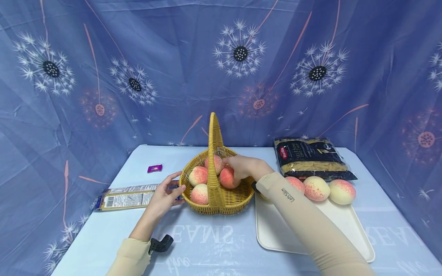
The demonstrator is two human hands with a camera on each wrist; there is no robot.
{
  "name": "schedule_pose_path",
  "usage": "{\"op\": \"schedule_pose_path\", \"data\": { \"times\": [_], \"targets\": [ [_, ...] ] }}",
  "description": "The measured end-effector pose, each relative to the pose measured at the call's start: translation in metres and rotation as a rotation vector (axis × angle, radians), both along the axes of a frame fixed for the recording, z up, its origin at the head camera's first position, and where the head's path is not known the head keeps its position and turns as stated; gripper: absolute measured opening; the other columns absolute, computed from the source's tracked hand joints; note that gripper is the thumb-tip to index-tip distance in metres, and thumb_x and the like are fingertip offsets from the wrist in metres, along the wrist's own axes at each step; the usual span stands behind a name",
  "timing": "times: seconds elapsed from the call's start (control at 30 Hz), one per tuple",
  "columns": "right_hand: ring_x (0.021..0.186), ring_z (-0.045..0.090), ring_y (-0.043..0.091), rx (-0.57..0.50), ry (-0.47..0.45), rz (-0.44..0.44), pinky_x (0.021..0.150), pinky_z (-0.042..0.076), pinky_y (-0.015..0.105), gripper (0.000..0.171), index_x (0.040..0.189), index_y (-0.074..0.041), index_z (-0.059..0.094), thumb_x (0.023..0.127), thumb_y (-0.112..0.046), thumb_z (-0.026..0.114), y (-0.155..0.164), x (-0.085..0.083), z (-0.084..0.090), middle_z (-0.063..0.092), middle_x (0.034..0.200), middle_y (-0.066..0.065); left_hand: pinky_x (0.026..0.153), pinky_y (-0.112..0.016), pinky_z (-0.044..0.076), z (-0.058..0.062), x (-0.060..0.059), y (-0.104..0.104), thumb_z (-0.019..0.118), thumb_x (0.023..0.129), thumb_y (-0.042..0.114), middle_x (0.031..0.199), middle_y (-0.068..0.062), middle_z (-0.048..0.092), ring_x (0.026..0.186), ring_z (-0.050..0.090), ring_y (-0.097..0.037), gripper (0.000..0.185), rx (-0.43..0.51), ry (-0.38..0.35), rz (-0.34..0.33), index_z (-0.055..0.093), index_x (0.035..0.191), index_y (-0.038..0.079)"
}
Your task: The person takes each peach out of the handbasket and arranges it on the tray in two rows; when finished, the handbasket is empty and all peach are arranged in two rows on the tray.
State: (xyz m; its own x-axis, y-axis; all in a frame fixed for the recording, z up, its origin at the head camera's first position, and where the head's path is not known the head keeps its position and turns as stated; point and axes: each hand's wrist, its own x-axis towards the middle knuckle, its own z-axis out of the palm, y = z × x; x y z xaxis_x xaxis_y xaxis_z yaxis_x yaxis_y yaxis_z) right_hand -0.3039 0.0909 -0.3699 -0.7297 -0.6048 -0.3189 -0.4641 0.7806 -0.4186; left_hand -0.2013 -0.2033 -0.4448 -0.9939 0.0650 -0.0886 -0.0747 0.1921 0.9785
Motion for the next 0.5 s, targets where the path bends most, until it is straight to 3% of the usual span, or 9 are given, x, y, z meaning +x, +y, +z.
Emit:
{"op": "schedule_pose_path", "data": {
  "times": [0.3,0.5],
  "targets": [
    [0.140,0.055,0.026,0.063,-0.008,-0.008,0.122,0.051,0.043,0.077,0.149,-0.018,0.061,0.080,-0.007,0.094,-0.0012,0.0024,-0.0004,0.062,0.151,0.010,0.088,-0.039,0.072,0.0001,0.0006,-0.0007,0.063,0.108,0.010,0.148,-0.028,0.050,0.117,0.066,-0.032,0.062,0.002,-0.001,-0.003,0.041,0.165,0.016],
    [0.136,0.056,0.024,0.037,-0.036,-0.018,0.121,0.052,0.043,0.075,0.148,-0.014,0.061,0.081,-0.010,0.094,0.0021,0.0032,-0.0015,0.063,0.147,0.009,0.089,-0.040,0.071,0.0009,0.0015,-0.0004,0.063,0.109,0.010,0.148,-0.028,0.049,0.118,0.065,-0.033,0.061,0.003,-0.003,0.000,0.040,0.165,0.015]
  ]
}}
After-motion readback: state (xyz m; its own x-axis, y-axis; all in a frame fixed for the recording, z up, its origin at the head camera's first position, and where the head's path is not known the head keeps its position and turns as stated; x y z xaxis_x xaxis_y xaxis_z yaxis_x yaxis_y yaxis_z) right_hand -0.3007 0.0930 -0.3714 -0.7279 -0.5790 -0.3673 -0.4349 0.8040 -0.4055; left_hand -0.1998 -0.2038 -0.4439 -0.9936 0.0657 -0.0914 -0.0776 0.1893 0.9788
